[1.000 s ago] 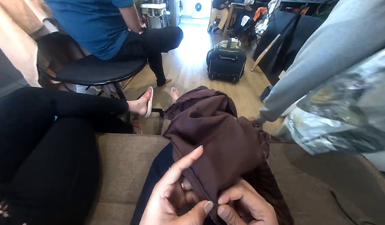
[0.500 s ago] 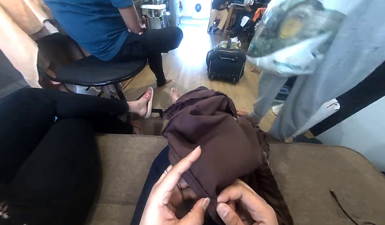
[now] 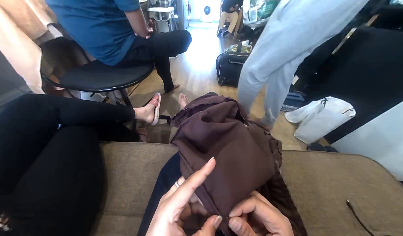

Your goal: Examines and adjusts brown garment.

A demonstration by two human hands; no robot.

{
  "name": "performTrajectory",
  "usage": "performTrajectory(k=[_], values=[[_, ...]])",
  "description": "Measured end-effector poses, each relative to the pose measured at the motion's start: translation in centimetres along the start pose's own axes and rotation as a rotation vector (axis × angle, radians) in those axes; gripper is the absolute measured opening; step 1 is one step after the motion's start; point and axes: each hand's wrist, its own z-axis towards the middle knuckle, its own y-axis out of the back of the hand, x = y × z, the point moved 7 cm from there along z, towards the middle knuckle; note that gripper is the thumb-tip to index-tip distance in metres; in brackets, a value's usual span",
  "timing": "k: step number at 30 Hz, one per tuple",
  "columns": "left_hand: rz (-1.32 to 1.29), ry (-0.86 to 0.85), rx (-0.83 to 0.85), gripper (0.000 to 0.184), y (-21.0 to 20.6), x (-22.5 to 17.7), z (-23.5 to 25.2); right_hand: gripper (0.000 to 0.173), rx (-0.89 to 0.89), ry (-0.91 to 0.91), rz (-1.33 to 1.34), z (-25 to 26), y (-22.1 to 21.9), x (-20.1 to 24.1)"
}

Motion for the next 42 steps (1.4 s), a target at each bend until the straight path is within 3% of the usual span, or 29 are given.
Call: performTrajectory(k=[10,18,27,42], values=[[0.105,0.044,0.032,0.073,-0.2,-0.1,0.0,0.014,0.002,-0.021,0.038,0.1,0.2,-0.1],[-0.247,0.043,-0.037,0.070,-0.6,0.5,0.3,0.014,0.031,-0.062,0.155,0.1,-0.7,-0.6],[-0.292,0.007,-0.096,0.070,-0.8,0.5,0.1,0.015,0.024,-0.064,0.216,-0.1,-1.3,-0.7],[0.153,-0.149,-0.132,0.062,-0.2,-0.4,-0.5,0.014,-0.001,-0.051,0.156,-0.1,-1.0,-0.5]])
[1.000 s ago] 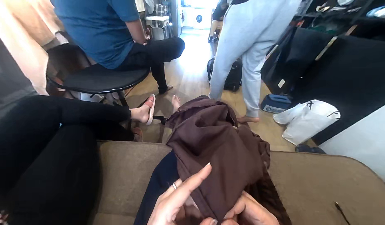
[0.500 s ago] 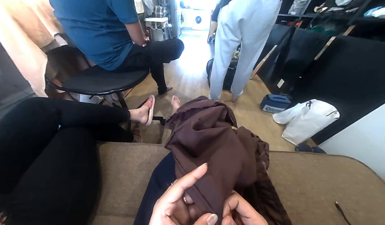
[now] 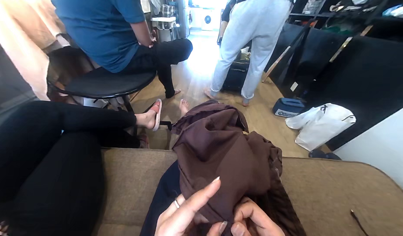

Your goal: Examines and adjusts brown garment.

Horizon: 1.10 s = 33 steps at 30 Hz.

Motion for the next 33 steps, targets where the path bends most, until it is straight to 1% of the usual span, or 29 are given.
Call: performTrajectory(k=[3,10,17,20,23,25,27,28,29,32,33], values=[[0.045,-0.012,0.025,0.057,-0.1,-0.2,-0.1,0.019,-0.001,0.041,-0.069,0.0,0.2,0.1],[-0.111,0.114,0.126,0.063,0.0,0.2,0.3,0.025,0.007,0.122,-0.197,0.0,0.5,0.3],[-0.155,0.157,0.166,0.063,-0.1,0.5,0.4,0.022,-0.011,0.145,-0.204,-0.1,0.7,0.5],[-0.143,0.175,0.181,0.064,-0.2,0.5,0.3,0.018,0.001,0.073,-0.117,-0.1,0.9,0.1],[-0.132,0.192,0.209,0.063,-0.3,0.7,0.4,0.008,0.037,-0.040,0.078,0.0,0.6,-0.4],[-0.117,0.210,0.242,0.062,-0.5,1.0,0.4,0.016,0.072,-0.116,0.249,0.1,0.0,-0.9],[-0.114,0.216,0.248,0.061,-0.6,1.2,0.3,0.027,0.090,-0.152,0.316,0.2,-0.2,-1.0],[-0.098,0.208,0.236,0.061,-0.5,1.2,0.3,0.030,0.077,-0.129,0.256,0.2,-0.1,-0.9],[-0.060,0.192,0.214,0.060,-0.4,1.1,0.3,0.032,0.037,-0.066,0.117,0.2,0.2,-0.4],[0.103,0.114,0.140,0.055,-0.2,0.9,0.4,0.034,-0.106,0.258,-0.435,0.1,0.7,1.7],[0.155,0.096,0.128,0.055,-0.2,0.7,0.4,0.029,-0.119,0.341,-0.577,0.1,0.6,2.4]])
